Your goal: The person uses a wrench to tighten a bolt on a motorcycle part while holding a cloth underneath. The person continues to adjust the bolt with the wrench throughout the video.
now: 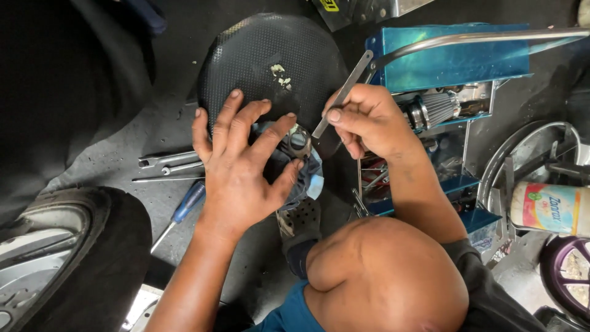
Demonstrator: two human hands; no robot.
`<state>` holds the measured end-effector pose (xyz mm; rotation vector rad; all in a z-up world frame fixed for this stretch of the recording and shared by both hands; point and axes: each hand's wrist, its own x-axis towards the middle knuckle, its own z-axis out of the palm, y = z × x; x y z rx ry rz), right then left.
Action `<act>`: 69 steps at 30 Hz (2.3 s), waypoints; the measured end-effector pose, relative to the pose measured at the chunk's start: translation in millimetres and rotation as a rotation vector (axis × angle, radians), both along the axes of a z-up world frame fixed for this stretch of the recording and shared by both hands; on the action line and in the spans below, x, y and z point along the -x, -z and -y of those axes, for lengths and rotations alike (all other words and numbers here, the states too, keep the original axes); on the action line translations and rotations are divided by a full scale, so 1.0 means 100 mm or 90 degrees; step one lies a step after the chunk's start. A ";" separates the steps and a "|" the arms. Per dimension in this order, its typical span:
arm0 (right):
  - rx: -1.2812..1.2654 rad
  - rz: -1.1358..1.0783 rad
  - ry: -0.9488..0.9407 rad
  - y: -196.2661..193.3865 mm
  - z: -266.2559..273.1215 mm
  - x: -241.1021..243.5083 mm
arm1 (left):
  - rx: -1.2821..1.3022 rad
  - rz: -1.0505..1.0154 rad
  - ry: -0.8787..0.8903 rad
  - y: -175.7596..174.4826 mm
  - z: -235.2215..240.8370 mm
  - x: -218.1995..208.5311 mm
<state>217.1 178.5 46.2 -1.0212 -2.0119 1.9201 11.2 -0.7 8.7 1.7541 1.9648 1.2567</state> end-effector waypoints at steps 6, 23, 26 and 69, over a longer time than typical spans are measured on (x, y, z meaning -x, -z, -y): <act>-0.028 0.045 -0.017 -0.06 -0.01 0.09 | 0.018 0.030 -0.003 -0.01 0.00 -0.01; -0.117 0.046 -0.047 0.00 0.01 0.08 | 0.014 0.028 -0.016 0.00 -0.02 -0.02; -0.124 0.046 -0.062 -0.01 0.01 0.09 | 0.010 0.029 -0.021 0.00 -0.02 -0.02; -0.107 -0.016 -0.036 0.05 0.11 0.08 | -0.001 0.046 -0.012 0.06 0.01 0.00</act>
